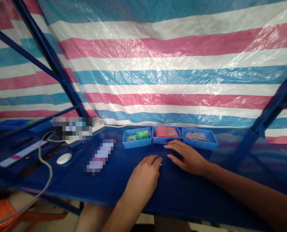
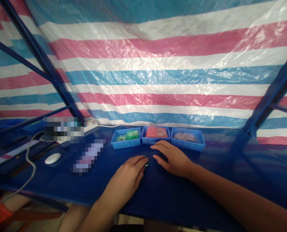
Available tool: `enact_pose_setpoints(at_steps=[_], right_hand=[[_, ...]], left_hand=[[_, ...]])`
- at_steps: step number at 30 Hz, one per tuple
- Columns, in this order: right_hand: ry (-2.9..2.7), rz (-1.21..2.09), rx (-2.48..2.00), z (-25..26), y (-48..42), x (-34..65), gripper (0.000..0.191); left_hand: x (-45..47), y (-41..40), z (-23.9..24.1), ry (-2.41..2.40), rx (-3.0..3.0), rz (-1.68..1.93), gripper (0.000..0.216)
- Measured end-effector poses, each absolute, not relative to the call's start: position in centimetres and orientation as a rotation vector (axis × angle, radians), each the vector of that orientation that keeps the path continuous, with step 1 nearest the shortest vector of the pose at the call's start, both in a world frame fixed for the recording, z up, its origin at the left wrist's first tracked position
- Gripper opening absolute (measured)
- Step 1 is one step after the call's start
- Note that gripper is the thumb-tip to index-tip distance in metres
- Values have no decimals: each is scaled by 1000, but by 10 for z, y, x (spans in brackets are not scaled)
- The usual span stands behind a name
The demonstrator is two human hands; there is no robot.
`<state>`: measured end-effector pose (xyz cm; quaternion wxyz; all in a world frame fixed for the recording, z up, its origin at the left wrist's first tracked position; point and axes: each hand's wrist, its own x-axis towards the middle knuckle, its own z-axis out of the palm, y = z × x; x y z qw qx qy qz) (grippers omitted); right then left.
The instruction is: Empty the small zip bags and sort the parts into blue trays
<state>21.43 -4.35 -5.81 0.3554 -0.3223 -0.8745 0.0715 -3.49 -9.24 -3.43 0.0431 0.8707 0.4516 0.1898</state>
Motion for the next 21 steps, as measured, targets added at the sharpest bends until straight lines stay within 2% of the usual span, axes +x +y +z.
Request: enact_pose_setpoints(at_steps=[3, 8, 10, 15, 21], right_hand=[[-2186, 256, -826, -56, -44, 217, 34], [-2135, 392, -807, -52, -44, 220, 35], [-2042, 406, -855, -54, -41, 222, 39], [-1765, 571, -988, -65, -33, 227, 21], [-1631, 909, -919, -67, -36, 220, 26]], left_hand=[[-17, -77, -9, 1394, 2660, 552, 20], [-1, -36, 7, 1019, 2363, 854, 8], [4, -23, 2, 900, 2218, 935, 13], [7, -17, -16, 739, 1993, 1055, 31], [-2, -13, -32, 814, 2097, 1135, 29]])
